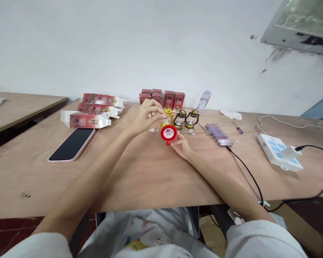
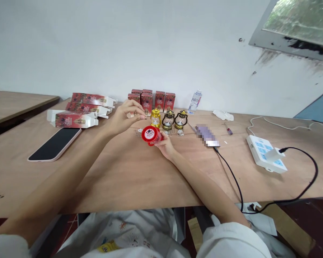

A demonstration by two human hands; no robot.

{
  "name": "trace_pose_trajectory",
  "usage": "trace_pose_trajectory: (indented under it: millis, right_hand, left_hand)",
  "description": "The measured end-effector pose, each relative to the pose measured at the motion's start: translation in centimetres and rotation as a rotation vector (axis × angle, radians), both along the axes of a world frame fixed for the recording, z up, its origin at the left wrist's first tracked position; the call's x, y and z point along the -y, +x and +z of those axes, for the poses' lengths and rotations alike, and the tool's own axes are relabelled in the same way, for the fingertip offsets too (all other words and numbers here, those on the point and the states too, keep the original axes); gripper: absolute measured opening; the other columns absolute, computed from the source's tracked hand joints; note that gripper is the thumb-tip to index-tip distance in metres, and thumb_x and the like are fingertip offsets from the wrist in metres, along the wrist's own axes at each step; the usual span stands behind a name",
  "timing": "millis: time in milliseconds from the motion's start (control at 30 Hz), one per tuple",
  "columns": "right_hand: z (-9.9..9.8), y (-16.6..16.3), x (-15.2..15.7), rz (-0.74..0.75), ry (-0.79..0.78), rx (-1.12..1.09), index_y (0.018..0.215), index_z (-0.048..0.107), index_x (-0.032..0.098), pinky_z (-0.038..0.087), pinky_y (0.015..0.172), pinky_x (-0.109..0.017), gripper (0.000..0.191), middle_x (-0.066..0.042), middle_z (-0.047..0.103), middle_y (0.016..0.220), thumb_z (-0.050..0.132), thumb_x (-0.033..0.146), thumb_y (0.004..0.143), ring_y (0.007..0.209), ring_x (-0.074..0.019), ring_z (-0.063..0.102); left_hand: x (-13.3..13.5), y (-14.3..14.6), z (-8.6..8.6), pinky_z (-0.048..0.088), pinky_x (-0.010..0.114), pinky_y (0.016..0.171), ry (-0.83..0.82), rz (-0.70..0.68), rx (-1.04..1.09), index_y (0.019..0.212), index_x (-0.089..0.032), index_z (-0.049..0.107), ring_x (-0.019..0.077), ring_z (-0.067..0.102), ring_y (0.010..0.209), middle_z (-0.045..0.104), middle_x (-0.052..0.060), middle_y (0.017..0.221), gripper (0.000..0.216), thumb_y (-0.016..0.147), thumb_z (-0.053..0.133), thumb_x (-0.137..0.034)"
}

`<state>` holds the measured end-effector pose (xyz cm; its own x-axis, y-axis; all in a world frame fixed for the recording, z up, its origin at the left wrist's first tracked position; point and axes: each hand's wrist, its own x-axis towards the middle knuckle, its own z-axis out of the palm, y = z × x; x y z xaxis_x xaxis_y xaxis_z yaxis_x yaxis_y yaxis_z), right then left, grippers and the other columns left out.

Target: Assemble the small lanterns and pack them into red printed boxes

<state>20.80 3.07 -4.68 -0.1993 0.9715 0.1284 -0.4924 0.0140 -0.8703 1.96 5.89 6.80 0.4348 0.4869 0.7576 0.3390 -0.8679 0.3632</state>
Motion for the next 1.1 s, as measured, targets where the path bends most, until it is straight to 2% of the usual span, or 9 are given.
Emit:
trace_pose_trajectory:
  millis: [67,167,333,533,767,933,1033,1100]
  right_hand:
    - [0.1,-0.1,0.0,-0.004,-0.014,-0.026,0.081,0.058,0.023,0.045,0.064,-0.025,0.044,0.005,0.061,0.081,0.061,0.000,0.044,0.076,-0.0133,0.054]
    - [0.2,-0.1,0.1,-0.013,-0.026,-0.057,0.079,0.058,0.023,0.045,0.066,-0.025,0.043,0.006,0.061,0.082,0.061,0.000,0.043,0.075,-0.0126,0.053]
    - [0.3,-0.1,0.1,-0.012,-0.046,-0.059,0.078,0.058,0.023,0.045,0.066,-0.025,0.043,0.006,0.062,0.081,0.062,-0.001,0.043,0.075,-0.0127,0.053]
    - [0.4,-0.2,0.1,-0.009,-0.048,-0.084,0.077,0.059,0.023,0.046,0.068,-0.025,0.043,0.006,0.062,0.083,0.063,-0.001,0.042,0.077,-0.0129,0.053]
    - [0.1,-0.1,0.0,-0.017,-0.036,-0.067,0.080,0.058,0.023,0.046,0.071,-0.028,0.042,0.006,0.062,0.083,0.059,-0.001,0.045,0.080,-0.0141,0.055]
    - [-0.1,-0.1,-0.1,-0.012,-0.030,-0.069,0.078,0.057,0.023,0.046,0.069,-0.027,0.040,0.005,0.061,0.082,0.060,0.000,0.045,0.079,-0.0141,0.053]
    - [-0.1,-0.1,-0.1,-0.004,-0.024,-0.063,0.077,0.056,0.023,0.045,0.067,-0.025,0.039,0.005,0.060,0.082,0.059,0.000,0.045,0.079,-0.0134,0.053]
    - [-0.1,-0.1,-0.1,-0.004,-0.028,-0.068,0.077,0.057,0.023,0.045,0.066,-0.025,0.040,0.005,0.060,0.083,0.059,-0.001,0.045,0.079,-0.0133,0.053]
  left_hand:
    - [1.1,0.4,0.9,0.039,0.036,0.087,0.039,-0.084,-0.137,0.079,-0.022,0.070,0.0187,0.051,0.092,0.062,0.004,0.090,0.025,0.085,0.058,-0.042]
    - [1.6,1.1,0.7,0.038,0.038,0.088,0.046,-0.124,-0.283,0.078,-0.023,0.071,0.0199,0.049,0.094,0.062,0.004,0.093,0.028,0.087,0.054,-0.043]
    - [0.9,1.3,-0.2,0.040,0.037,0.088,-0.002,-0.162,-0.282,0.079,-0.023,0.072,0.0199,0.050,0.095,0.061,0.005,0.093,0.030,0.086,0.054,-0.046]
    - [1.0,1.2,-0.1,0.041,0.036,0.088,0.012,-0.206,-0.265,0.080,-0.022,0.072,0.0196,0.051,0.095,0.061,0.005,0.092,0.028,0.086,0.056,-0.044]
    - [1.3,1.5,-0.6,0.044,0.034,0.082,-0.012,-0.180,-0.216,0.075,-0.021,0.071,0.0180,0.053,0.089,0.061,0.004,0.088,0.028,0.084,0.059,-0.044]
    - [1.7,1.6,-0.2,0.044,0.033,0.079,-0.013,-0.145,-0.107,0.078,-0.019,0.067,0.0169,0.055,0.084,0.063,0.004,0.083,0.029,0.083,0.059,-0.046]
    - [1.1,1.2,-0.4,0.043,0.033,0.081,0.027,-0.054,-0.020,0.079,-0.017,0.065,0.0159,0.055,0.082,0.065,0.004,0.083,0.030,0.086,0.055,-0.045]
    - [-0.1,0.7,-1.3,0.043,0.033,0.082,0.030,0.035,-0.041,0.081,-0.018,0.065,0.0162,0.055,0.081,0.065,0.004,0.083,0.030,0.087,0.053,-0.044]
